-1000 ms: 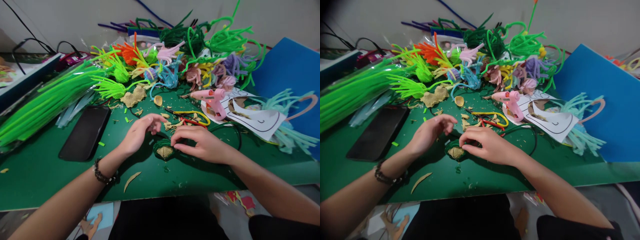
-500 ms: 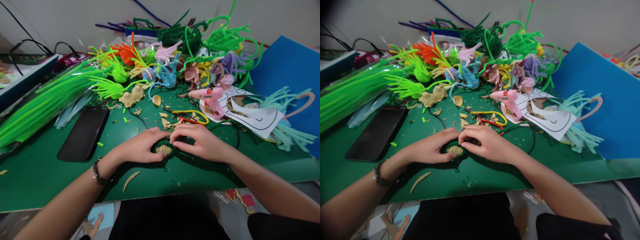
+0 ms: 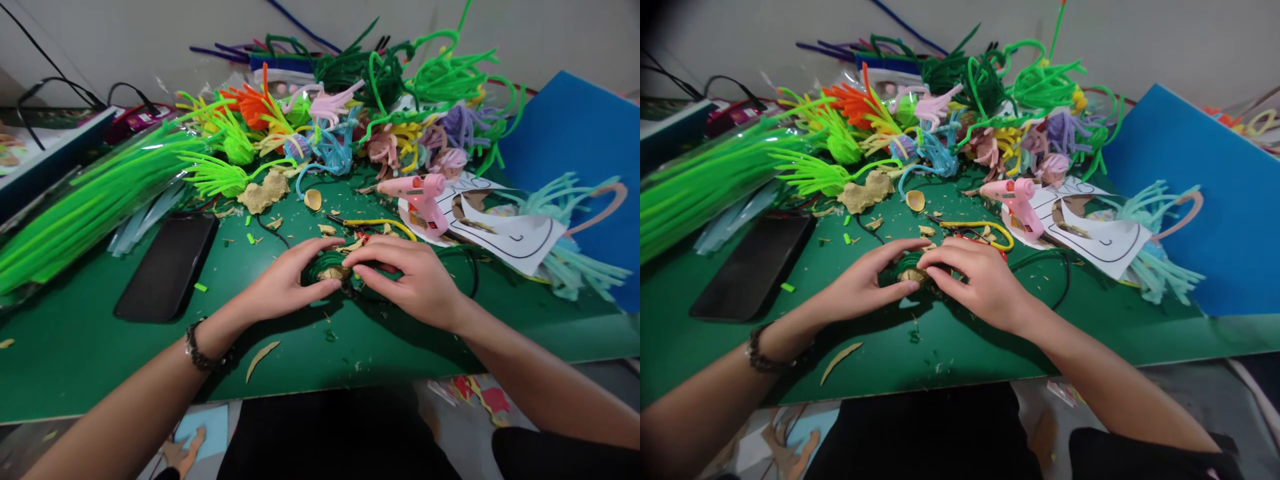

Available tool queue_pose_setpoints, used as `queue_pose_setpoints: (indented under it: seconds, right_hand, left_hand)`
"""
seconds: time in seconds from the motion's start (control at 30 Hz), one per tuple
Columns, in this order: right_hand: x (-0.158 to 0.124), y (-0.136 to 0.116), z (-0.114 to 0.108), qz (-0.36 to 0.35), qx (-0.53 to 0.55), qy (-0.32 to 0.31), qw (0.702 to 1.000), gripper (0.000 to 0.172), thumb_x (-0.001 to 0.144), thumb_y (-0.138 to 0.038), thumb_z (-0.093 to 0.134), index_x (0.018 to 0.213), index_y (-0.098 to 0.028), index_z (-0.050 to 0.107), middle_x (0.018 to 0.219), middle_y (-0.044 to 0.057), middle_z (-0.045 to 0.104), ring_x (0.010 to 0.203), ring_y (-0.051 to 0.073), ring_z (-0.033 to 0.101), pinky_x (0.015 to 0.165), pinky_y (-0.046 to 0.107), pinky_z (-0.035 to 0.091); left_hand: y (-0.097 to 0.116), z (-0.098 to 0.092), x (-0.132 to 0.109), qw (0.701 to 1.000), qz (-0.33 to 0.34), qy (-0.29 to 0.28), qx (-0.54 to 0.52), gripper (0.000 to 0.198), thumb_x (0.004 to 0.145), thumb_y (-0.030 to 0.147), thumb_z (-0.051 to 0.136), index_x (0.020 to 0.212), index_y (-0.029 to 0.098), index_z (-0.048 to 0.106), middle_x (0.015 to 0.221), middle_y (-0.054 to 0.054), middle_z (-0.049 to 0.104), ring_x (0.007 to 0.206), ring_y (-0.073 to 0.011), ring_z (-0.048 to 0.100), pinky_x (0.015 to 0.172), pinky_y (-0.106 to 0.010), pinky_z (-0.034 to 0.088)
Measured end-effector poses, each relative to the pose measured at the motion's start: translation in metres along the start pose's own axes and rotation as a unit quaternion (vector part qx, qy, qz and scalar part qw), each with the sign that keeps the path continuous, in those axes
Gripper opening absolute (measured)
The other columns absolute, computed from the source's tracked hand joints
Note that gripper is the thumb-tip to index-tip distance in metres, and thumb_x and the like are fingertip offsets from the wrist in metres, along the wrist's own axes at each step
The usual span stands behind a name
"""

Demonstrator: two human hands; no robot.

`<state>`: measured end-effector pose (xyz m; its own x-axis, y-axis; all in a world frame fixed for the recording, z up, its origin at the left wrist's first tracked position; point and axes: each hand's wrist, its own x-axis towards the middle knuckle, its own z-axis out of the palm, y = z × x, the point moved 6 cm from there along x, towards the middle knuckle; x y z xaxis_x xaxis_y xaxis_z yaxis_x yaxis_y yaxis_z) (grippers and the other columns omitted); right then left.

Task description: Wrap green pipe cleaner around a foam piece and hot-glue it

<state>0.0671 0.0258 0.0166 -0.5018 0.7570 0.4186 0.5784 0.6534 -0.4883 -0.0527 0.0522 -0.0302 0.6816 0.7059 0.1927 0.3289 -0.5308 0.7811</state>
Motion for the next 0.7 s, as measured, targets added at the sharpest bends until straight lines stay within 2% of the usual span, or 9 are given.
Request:
queue_pose_setpoints:
  seconds: [0.17,0.33,0.7]
  right_hand:
    - [0.000,0.001,-0.002,0.006,-0.013,0.012,1.000,0.011,0.080,-0.013,0.053,0.082,-0.016,0.063,0.072,0.001,0.064,0.066,0.009,0.056,0.061,0.020,0.042]
    - [0.001,0.000,-0.002,0.001,-0.017,0.014,1.000,0.011,0.080,-0.012,0.053,0.082,-0.015,0.063,0.070,0.000,0.063,0.064,0.008,0.055,0.059,0.019,0.042]
    - [-0.001,-0.010,0.002,-0.081,-0.078,0.003,0.994,0.014,0.083,-0.010,0.047,0.085,-0.010,0.061,0.072,0.005,0.060,0.067,0.011,0.055,0.062,0.021,0.044]
  left_hand:
    - [0.004,-0.005,0.001,0.999,0.020,0.043,0.000,0.048,0.078,0.032,0.055,0.120,0.013,0.044,0.120,-0.011,0.054,0.110,-0.0198,0.051,0.095,-0.032,0.039]
    - [0.005,-0.006,0.000,0.998,0.025,0.062,-0.010,0.051,0.077,0.031,0.057,0.121,0.010,0.043,0.120,-0.013,0.054,0.110,-0.0191,0.051,0.094,-0.030,0.040]
    - [0.005,-0.006,-0.002,0.997,0.032,0.069,0.002,0.048,0.078,0.028,0.056,0.121,0.013,0.043,0.122,-0.012,0.053,0.111,-0.0188,0.051,0.095,-0.032,0.040]
